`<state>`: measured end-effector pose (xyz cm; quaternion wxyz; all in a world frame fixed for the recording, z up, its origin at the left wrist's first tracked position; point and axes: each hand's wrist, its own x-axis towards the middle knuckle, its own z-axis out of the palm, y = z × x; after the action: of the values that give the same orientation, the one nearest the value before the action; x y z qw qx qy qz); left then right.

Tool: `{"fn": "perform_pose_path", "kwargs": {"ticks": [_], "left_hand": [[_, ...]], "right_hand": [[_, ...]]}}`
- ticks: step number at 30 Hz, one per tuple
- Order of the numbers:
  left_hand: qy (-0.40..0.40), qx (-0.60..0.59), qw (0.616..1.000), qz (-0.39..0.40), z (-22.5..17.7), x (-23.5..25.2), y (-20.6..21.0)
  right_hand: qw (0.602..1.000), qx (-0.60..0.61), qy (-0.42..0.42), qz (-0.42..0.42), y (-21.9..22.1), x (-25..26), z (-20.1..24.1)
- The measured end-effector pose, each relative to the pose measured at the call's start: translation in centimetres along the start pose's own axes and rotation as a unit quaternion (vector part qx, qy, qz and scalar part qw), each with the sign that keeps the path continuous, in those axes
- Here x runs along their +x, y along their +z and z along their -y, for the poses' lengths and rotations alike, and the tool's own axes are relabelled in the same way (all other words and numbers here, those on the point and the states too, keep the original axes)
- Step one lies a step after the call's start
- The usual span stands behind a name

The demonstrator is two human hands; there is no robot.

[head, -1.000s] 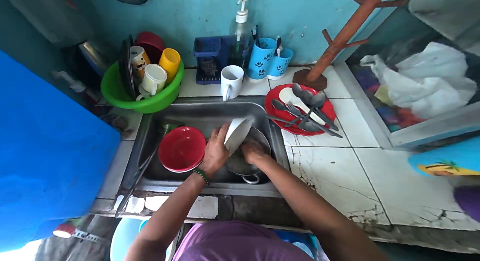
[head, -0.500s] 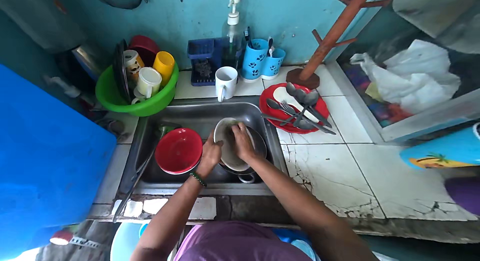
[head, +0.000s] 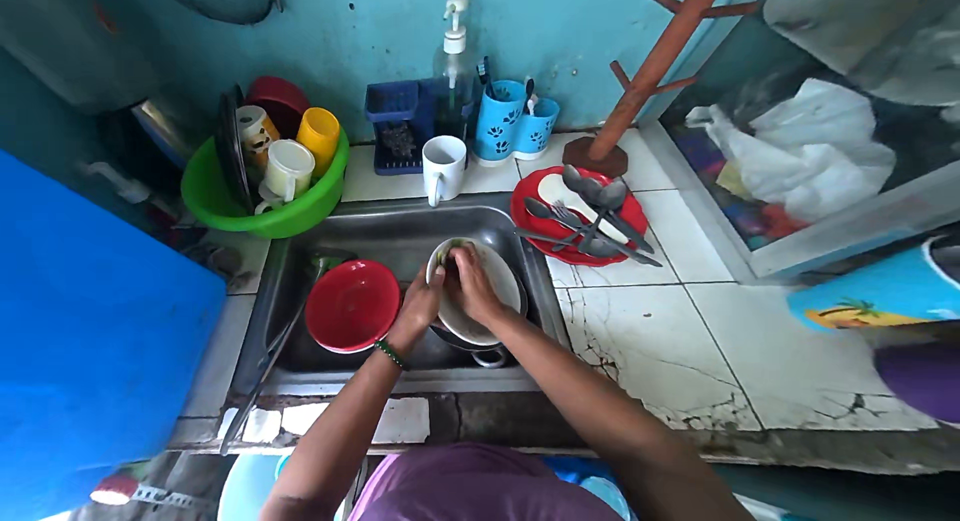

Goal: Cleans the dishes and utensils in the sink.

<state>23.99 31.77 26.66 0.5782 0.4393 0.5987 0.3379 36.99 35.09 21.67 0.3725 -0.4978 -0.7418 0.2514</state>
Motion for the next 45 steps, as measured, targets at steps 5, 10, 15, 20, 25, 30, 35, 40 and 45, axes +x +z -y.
{"fn": "perform_pose_path", "kwargs": {"ticks": [5, 10, 15, 20, 25, 30, 35, 40, 45], "left_hand": [[-0.02, 0.061, 0.998, 0.016, -1.1, -0.5, -0.5], [0.164, 0.202, 0.965, -0.027, -1.1, -2.2, -0.6], [0.152, 0.256, 0.953, 0.051, -3.7, -2.0, -1.8], [0.174, 0.291, 0.941, 0.011, -3.5, -2.5, -1.3], [0.141, 0.337, 0.929, 0.056, -5.1, -2.6, -2.0], [0.146, 0.368, 0.918, 0.024, -4.8, -2.9, -1.5], [0.158, 0.314, 0.934, 0.057, -5.1, -3.1, -2.9], [0.162, 0.379, 0.91, 0.049, -5.6, -3.0, -1.9], [0.186, 0.334, 0.923, 0.049, -4.9, -3.4, -2.7]], "right_hand": [[0.979, 0.059, -0.193, -0.024, 0.1, 0.0, 0.7], [0.992, -0.057, -0.088, -0.075, -4.9, 3.5, 0.5], [0.964, -0.142, -0.216, -0.055, -7.0, 3.7, 2.8], [0.981, -0.067, -0.166, -0.075, -7.3, 3.7, 1.5], [0.976, -0.092, -0.166, -0.104, -6.8, 2.5, 1.7], [0.972, -0.075, -0.197, -0.102, -6.1, 2.3, 1.5], [0.98, -0.069, -0.11, -0.151, -6.5, 2.0, 1.3], [0.921, -0.145, -0.34, -0.121, -6.0, 2.0, 2.5], [0.977, -0.063, -0.117, -0.169, -6.5, 2.2, 1.1]]}}
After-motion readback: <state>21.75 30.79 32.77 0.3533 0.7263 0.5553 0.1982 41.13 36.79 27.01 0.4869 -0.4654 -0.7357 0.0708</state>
